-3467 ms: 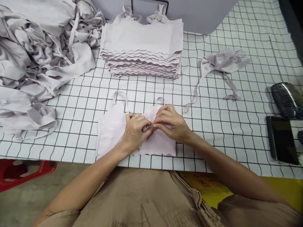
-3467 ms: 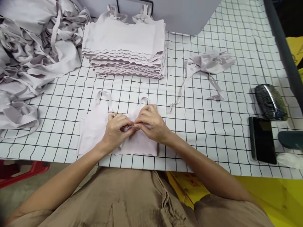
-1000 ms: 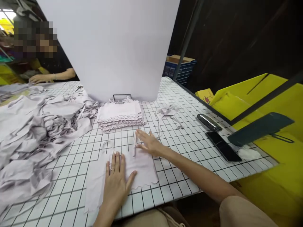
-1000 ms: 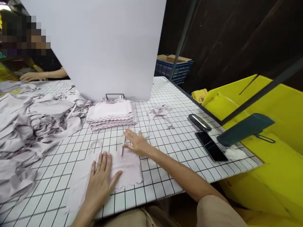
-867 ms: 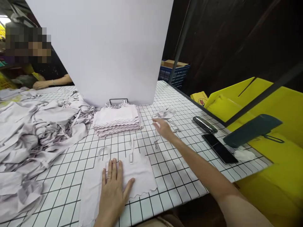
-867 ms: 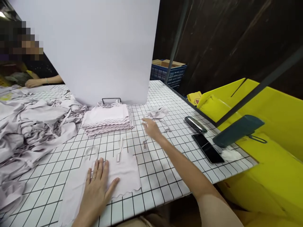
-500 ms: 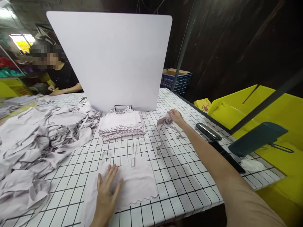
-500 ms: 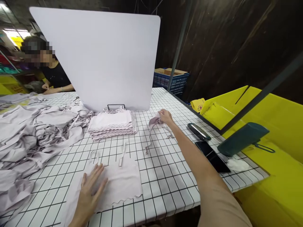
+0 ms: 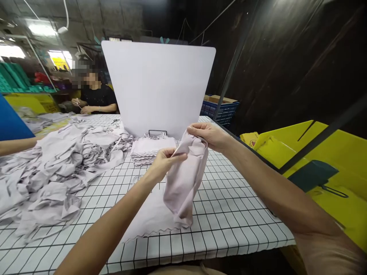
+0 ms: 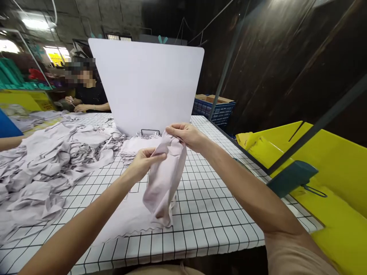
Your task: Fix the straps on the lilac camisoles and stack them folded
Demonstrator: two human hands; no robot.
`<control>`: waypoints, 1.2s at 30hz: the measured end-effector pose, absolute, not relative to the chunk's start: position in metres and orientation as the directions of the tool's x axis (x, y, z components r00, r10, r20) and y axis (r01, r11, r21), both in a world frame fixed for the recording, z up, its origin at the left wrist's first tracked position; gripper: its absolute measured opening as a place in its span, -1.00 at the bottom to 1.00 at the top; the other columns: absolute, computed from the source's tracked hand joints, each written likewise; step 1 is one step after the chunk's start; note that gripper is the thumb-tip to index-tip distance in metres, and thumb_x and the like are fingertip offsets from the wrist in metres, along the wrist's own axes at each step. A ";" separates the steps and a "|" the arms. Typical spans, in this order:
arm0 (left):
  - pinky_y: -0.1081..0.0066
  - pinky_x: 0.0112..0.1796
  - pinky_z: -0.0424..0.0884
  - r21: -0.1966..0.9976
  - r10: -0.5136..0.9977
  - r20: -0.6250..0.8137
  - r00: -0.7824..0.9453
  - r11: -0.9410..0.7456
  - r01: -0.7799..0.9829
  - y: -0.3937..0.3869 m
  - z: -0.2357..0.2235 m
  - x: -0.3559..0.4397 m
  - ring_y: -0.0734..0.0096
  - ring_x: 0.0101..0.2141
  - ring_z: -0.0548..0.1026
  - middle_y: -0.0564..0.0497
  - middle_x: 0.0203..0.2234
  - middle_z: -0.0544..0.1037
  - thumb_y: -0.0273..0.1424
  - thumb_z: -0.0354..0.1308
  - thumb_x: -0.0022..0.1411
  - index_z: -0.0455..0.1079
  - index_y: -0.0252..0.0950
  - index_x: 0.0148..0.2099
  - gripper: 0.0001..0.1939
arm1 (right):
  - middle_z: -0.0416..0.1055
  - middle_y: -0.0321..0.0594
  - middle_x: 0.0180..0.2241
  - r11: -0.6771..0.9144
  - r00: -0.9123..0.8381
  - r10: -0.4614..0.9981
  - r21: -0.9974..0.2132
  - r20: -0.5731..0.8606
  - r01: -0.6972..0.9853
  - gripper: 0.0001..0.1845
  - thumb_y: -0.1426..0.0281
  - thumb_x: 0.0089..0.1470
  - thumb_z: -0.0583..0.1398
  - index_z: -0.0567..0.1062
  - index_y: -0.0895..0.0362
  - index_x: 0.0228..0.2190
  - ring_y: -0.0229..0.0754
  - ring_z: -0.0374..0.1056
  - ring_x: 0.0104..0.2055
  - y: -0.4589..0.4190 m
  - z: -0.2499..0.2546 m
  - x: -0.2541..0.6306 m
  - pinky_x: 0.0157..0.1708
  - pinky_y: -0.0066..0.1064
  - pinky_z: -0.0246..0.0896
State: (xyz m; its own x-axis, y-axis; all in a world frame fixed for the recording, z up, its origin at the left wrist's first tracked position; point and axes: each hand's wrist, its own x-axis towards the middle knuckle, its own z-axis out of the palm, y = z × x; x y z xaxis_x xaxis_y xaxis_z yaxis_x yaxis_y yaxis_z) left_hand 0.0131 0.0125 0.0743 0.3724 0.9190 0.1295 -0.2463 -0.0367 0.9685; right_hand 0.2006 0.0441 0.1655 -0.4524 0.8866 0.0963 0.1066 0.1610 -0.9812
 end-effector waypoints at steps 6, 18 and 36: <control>0.43 -0.37 0.33 0.857 0.857 0.505 -0.106 -0.483 0.178 0.005 0.104 -0.041 0.38 -0.40 0.43 0.04 -0.51 0.51 -0.32 0.37 -0.04 0.59 -0.26 -0.44 -0.88 | 0.43 -0.32 -0.48 0.351 -0.625 0.768 -0.907 0.137 0.232 -0.50 0.08 0.00 0.40 0.58 0.20 -0.14 -0.36 0.28 -0.52 0.002 0.181 0.180 -0.60 -0.52 0.13; 0.17 0.01 0.51 0.863 0.971 0.234 0.050 -0.184 -0.470 -0.014 0.137 -0.079 0.06 -0.04 0.60 -0.13 -0.14 0.66 -0.18 0.34 0.13 0.52 -0.31 -0.01 -0.57 | 0.56 -0.18 -0.40 0.523 -0.285 0.817 -0.852 0.501 0.000 -0.60 0.03 0.05 0.35 0.61 0.14 -0.36 -0.17 0.50 -0.35 0.019 0.123 0.128 -0.22 -0.23 0.46; 0.28 -0.11 0.46 0.953 0.954 0.284 0.099 -0.269 -0.135 0.010 0.117 -0.106 0.12 -0.07 0.55 -0.12 -0.21 0.62 0.02 0.22 0.18 0.52 -0.30 0.02 -0.44 | 0.50 -0.29 -0.53 0.312 -0.815 0.579 -0.933 0.038 0.178 -0.64 0.16 -0.16 0.47 0.63 0.19 -0.44 -0.35 0.32 -0.54 0.048 0.182 0.087 -0.58 -0.52 0.20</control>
State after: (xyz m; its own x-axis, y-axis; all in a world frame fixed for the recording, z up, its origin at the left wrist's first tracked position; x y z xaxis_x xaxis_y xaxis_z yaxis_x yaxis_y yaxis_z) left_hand -0.1057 0.0100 0.1170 0.0993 0.9538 0.2837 -0.1355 -0.2695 0.9534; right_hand 0.0873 0.0485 0.1823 -0.8147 0.5786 0.0382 0.1781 0.3124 -0.9331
